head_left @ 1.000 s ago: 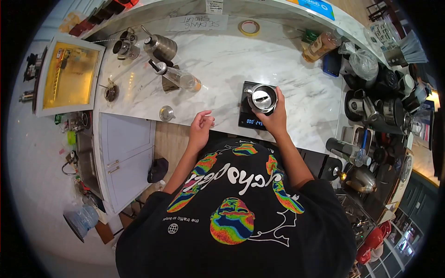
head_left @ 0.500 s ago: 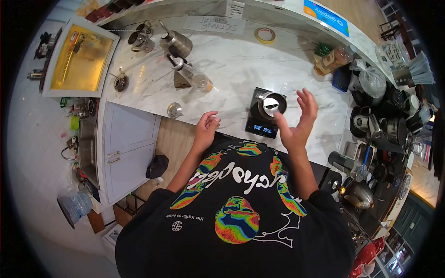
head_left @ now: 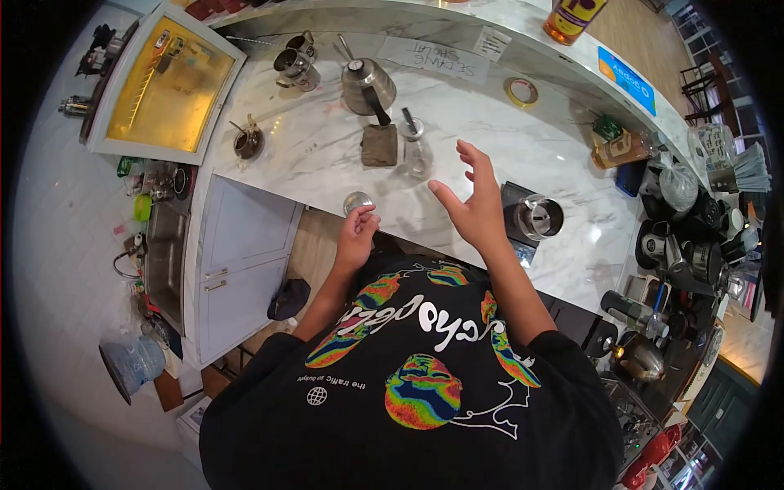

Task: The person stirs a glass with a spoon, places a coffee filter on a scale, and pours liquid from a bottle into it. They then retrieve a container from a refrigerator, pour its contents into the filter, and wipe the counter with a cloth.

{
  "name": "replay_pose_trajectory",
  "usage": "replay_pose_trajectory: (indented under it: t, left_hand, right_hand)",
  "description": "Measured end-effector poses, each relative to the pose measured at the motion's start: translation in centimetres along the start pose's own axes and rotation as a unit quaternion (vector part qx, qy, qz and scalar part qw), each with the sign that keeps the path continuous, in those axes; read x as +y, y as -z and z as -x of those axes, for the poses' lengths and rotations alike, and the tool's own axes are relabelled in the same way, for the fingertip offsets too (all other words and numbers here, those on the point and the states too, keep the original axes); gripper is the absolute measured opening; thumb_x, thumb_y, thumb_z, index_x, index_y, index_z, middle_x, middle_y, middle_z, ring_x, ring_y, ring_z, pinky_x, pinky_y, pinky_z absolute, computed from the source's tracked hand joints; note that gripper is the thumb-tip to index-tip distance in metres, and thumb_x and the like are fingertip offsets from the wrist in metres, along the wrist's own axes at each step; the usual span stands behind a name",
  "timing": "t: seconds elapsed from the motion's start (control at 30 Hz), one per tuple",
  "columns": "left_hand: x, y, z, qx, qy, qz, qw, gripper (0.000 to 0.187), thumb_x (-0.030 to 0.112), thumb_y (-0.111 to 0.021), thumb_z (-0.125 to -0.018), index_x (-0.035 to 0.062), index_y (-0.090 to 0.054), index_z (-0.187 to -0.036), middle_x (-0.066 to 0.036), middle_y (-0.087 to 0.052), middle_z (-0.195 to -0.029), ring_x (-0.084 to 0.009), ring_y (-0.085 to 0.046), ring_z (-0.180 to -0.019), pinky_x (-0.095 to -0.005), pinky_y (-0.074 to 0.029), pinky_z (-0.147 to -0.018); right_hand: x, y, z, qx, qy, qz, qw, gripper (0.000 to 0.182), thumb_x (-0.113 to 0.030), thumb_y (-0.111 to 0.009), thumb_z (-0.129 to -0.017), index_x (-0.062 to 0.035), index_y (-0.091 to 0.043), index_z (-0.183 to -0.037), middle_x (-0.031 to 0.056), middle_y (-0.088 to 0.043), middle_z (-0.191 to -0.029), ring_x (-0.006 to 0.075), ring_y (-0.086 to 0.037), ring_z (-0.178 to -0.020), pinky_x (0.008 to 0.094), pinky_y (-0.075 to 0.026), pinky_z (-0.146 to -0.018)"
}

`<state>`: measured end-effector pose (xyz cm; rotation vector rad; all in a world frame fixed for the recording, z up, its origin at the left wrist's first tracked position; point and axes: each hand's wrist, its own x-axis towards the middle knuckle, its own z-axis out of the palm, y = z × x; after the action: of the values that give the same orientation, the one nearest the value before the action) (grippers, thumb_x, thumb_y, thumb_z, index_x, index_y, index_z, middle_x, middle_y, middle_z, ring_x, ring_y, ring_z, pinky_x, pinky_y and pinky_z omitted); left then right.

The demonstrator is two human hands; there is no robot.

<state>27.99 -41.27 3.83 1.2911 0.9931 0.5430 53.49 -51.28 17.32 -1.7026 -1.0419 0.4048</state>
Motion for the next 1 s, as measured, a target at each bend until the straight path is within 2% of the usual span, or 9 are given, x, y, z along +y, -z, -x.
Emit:
replay_pose_trajectory:
  t: [0.07,0.17,0.27,0.43,0.47,0.57,0.67,0.83,1.0]
  left_hand:
    - [0.3,2.5,-1.2,-0.009,0.000,-0.024,1.000,0.030,0.013,-0.062,-0.106,0.0001,-0.059,-0.133,-0.008,-0.069,-0.106,-0.0145,-0.066,-0.099,-0.0288,-0.053,-0.092]
    - [1.9,5.6,-3.0,-0.022,0.002,-0.014,1.000,0.031,0.014,-0.062,-0.106,0.0005,-0.059,-0.133,-0.008,-0.069,-0.107,-0.0146,-0.066,-0.100,-0.0291,-0.053,-0.093]
    - [2.3,8.4,-5.3,-0.022,-0.004,-0.042,0.999,0.031,0.015,-0.062,-0.105,0.0015,-0.059,-0.133,-0.009,-0.069,-0.107,-0.0149,-0.066,-0.099,-0.0293,-0.053,-0.093]
    - [2.5,11.9,-8.1,-0.069,0.007,-0.037,0.997,0.032,0.014,-0.066,-0.102,0.0024,-0.061,-0.131,-0.005,-0.067,-0.102,-0.0119,-0.064,-0.093,-0.0265,-0.051,-0.086]
    - [2.9,12.5,-8.4,-0.075,0.007,-0.035,0.997,0.032,0.014,-0.068,-0.101,0.0025,-0.062,-0.130,-0.003,-0.066,-0.099,-0.0102,-0.062,-0.089,-0.0249,-0.051,-0.083]
    - [3.0,14.1,-8.7,-0.120,0.015,-0.083,0.989,0.032,0.015,-0.061,-0.105,0.0032,-0.059,-0.134,-0.009,-0.069,-0.108,-0.0163,-0.066,-0.099,-0.0317,-0.053,-0.093]
    - [2.3,14.3,-8.4,-0.117,0.001,-0.047,0.992,0.032,0.016,-0.069,-0.101,0.0033,-0.063,-0.130,-0.004,-0.066,-0.099,-0.0106,-0.063,-0.089,-0.0259,-0.052,-0.083]
    - [2.7,13.5,-7.0,-0.105,0.010,-0.010,0.994,0.030,0.017,-0.065,-0.105,0.0031,-0.062,-0.131,-0.007,-0.069,-0.104,-0.0123,-0.065,-0.093,-0.0273,-0.053,-0.086]
    - [5.5,15.0,-1.9,-0.049,0.007,0.020,0.999,0.030,0.019,-0.059,-0.108,0.0031,-0.061,-0.133,-0.007,-0.070,-0.108,-0.0130,-0.065,-0.097,-0.0284,-0.052,-0.087]
  right_hand:
    - [0.4,-2.5,-0.8,-0.007,-0.024,0.008,1.000,0.077,-0.024,-0.086,-0.085,-0.0074,-0.047,-0.150,0.0151,-0.056,-0.146,0.0296,-0.056,-0.134,0.0460,-0.048,-0.106]
    - [0.0,-5.8,-1.9,0.034,-0.058,-0.005,0.998,0.076,-0.023,-0.084,-0.086,-0.0019,-0.047,-0.148,0.0216,-0.056,-0.139,0.0370,-0.056,-0.131,0.0434,-0.045,-0.109]
    - [-0.2,-8.4,-3.0,0.074,-0.069,0.022,0.995,0.077,-0.023,-0.085,-0.085,-0.0017,-0.047,-0.149,0.0215,-0.057,-0.139,0.0369,-0.055,-0.132,0.0432,-0.044,-0.110]
    - [2.1,-12.0,-3.4,0.168,-0.068,0.006,0.983,0.034,-0.019,-0.075,-0.095,0.0002,-0.060,-0.118,0.0208,-0.071,-0.100,0.0381,-0.070,-0.091,0.0433,-0.054,-0.082]
    - [2.2,-12.2,-3.3,0.174,-0.071,0.002,0.982,0.033,-0.018,-0.075,-0.095,0.0002,-0.060,-0.119,0.0208,-0.071,-0.101,0.0375,-0.070,-0.092,0.0428,-0.054,-0.082]
    - [0.6,-12.1,-2.8,0.184,-0.084,-0.012,0.979,0.031,-0.016,-0.074,-0.096,-0.0001,-0.060,-0.119,0.0187,-0.072,-0.102,0.0322,-0.071,-0.092,0.0403,-0.054,-0.083]
    - [-3.0,-11.7,-2.5,0.202,-0.034,0.050,0.977,0.029,-0.015,-0.073,-0.098,-0.0004,-0.060,-0.119,0.0163,-0.071,-0.100,0.0267,-0.071,-0.093,0.0392,-0.054,-0.082]
    - [-8.2,-11.0,-1.4,0.149,-0.032,-0.139,0.979,0.035,-0.007,-0.068,-0.099,-0.0047,-0.051,-0.130,0.0102,-0.066,-0.120,0.0193,-0.067,-0.109,0.0344,-0.055,-0.090]
    - [-11.5,-12.1,0.3,0.050,-0.039,-0.332,0.941,0.047,-0.001,-0.063,-0.100,-0.0060,-0.040,-0.141,0.0143,-0.063,-0.127,0.0225,-0.064,-0.118,0.0360,-0.054,-0.094]
